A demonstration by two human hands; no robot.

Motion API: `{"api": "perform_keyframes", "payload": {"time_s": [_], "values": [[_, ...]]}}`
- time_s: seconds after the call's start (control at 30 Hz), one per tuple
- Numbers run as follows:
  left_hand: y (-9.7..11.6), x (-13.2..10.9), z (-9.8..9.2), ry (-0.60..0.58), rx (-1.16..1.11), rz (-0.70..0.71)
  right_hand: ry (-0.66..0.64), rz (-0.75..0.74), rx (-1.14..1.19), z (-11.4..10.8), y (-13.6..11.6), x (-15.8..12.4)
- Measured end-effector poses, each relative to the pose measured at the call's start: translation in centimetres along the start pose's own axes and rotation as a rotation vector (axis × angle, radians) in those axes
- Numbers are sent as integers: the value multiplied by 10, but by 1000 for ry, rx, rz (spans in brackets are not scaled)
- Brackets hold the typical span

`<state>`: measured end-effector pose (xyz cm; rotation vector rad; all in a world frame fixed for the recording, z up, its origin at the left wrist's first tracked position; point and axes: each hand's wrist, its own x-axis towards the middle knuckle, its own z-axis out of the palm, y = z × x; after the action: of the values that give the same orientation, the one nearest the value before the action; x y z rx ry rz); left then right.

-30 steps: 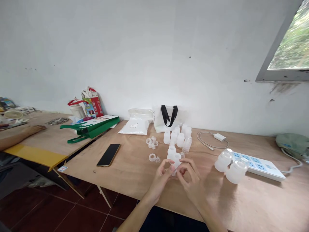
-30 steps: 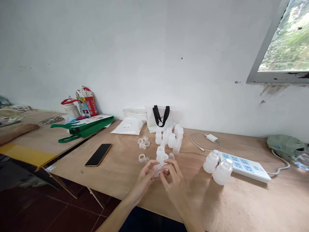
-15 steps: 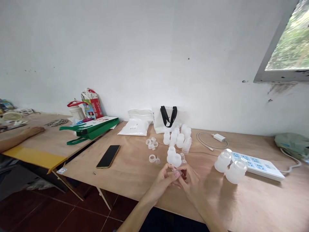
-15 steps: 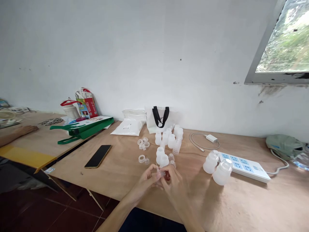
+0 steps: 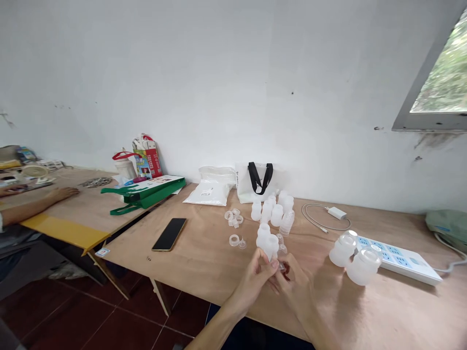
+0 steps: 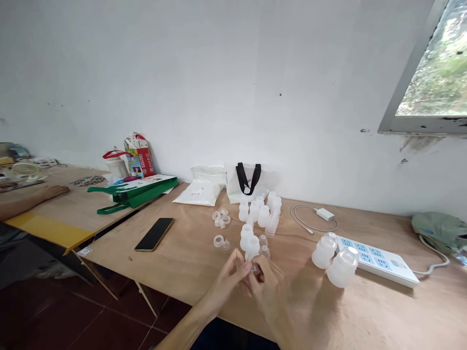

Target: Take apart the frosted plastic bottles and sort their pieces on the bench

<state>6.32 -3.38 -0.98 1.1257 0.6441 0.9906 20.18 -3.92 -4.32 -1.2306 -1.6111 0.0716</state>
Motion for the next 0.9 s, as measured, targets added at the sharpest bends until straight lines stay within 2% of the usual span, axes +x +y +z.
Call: {"api": "perform_keyframes", "payload": {"time_s": [0.2, 0.3, 0.43, 0.57, 0.7, 0.8, 0.9], "values": [[-8, 4, -4, -26, 53, 11, -65, 141, 124, 0, 7, 2], [1, -1, -6, -24, 197, 26, -51, 236, 218, -2, 6, 5], [20, -13, -3, 5, 492, 134, -88, 311, 268, -7, -2, 10], [25, -16, -2, 14, 776, 187, -193, 306, 303, -10, -6, 13], [17, -9, -12, 146, 1025, 217, -313, 231, 317, -11, -7, 12], [16, -4, -24, 184, 1045, 213, -418, 226, 351, -13, -10, 12], [20, -1, -32, 174, 974, 242, -435, 275, 445, -13, -16, 14]]}}
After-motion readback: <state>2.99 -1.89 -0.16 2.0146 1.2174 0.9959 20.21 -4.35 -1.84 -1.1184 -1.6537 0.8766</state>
